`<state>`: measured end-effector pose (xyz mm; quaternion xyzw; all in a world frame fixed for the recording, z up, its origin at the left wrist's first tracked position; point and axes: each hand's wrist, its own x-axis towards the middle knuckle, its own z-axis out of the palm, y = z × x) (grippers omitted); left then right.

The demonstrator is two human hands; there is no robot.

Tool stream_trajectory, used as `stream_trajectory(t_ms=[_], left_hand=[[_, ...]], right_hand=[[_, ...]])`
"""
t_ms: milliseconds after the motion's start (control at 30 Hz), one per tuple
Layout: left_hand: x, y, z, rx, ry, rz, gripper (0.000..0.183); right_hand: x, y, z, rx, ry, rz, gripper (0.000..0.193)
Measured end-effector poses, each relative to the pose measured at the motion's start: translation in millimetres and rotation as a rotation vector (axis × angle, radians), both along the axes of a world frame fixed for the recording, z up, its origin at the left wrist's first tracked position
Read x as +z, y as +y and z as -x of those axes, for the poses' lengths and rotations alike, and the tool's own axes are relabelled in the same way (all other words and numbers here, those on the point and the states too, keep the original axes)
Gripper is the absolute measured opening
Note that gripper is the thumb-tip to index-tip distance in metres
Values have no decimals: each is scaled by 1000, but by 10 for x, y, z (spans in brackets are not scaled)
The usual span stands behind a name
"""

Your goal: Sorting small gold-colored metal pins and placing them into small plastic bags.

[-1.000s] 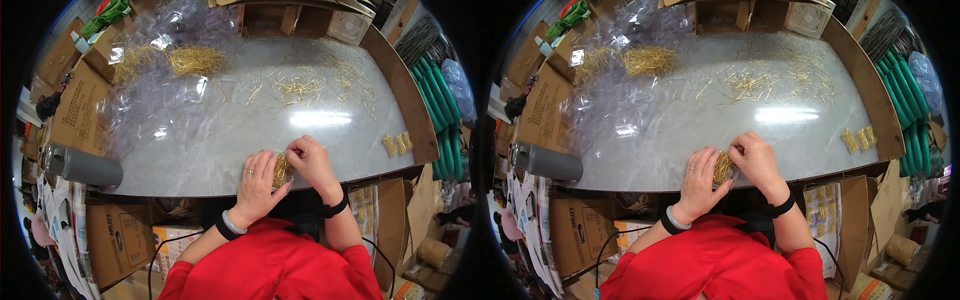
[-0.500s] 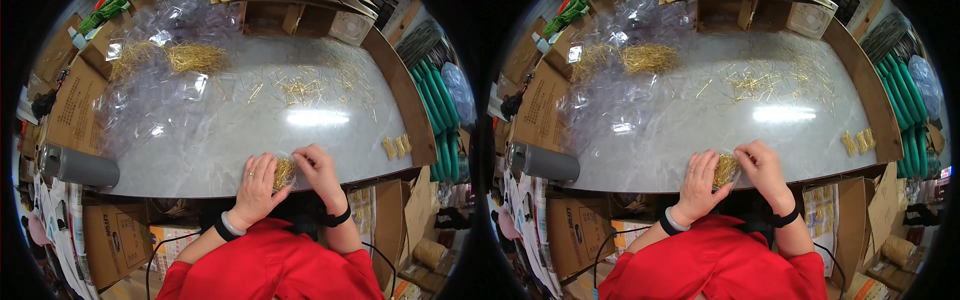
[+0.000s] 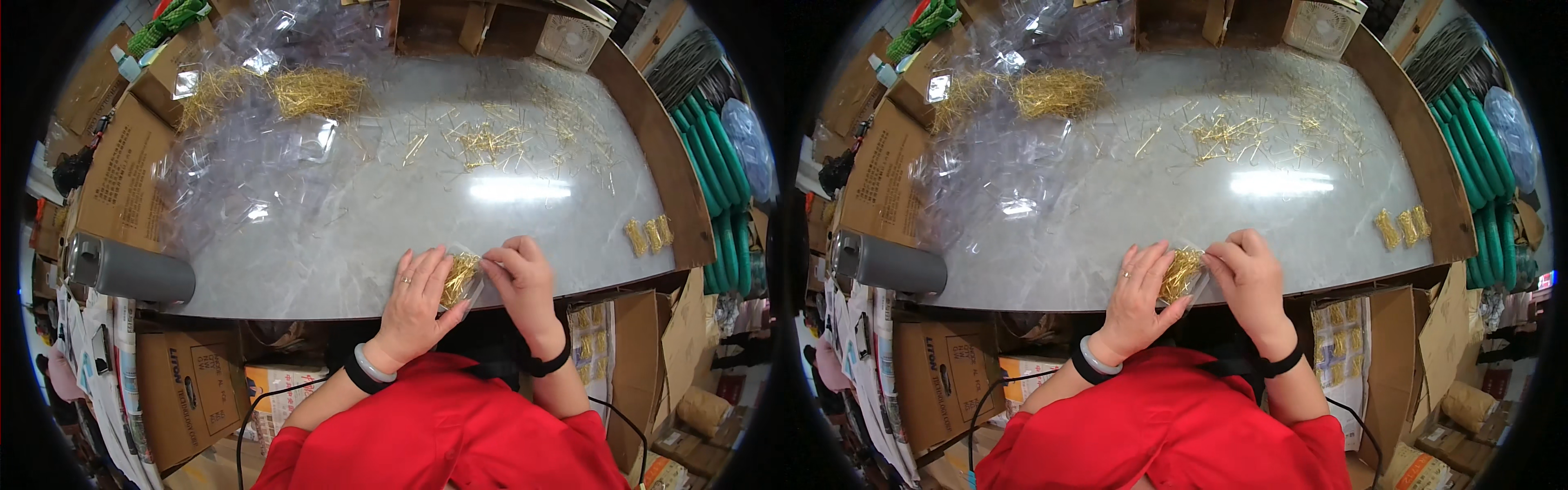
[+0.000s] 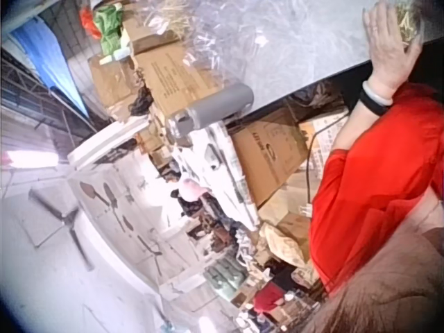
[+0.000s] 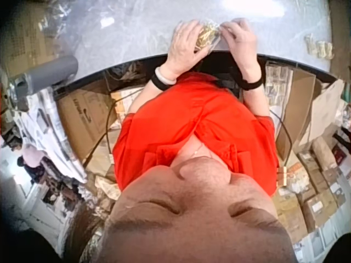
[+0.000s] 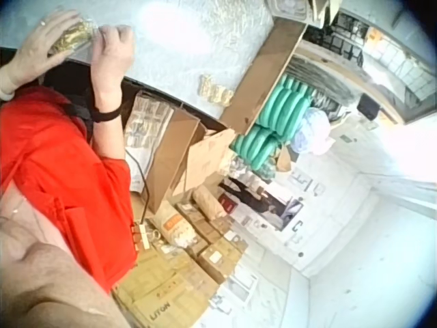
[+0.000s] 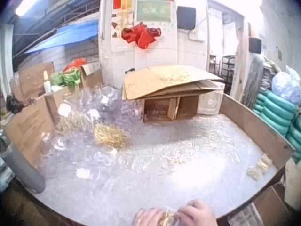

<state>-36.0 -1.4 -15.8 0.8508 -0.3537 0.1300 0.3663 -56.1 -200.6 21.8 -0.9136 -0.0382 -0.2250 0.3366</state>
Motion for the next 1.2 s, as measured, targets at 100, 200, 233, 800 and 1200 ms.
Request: stream_trajectory(t_ms=[100, 200, 233, 800, 1200], left_hand=[[-7, -7, 6, 6, 1, 14, 65], [-27, 5, 9, 13, 0, 13, 64], [-30, 11, 9, 13, -1, 9, 64], [-59, 102, 51, -11, 39, 127, 87], [6, 147, 89, -70, 130, 156, 100]], right_hand=[[-115, 80, 48, 67, -56, 64, 11], [-169, 88, 140, 112, 31, 12, 25], [-131, 92, 131, 125, 6, 77, 30], [-193, 83, 176, 198, 119, 203, 64], [-300, 275, 43, 46, 25, 141, 47]])
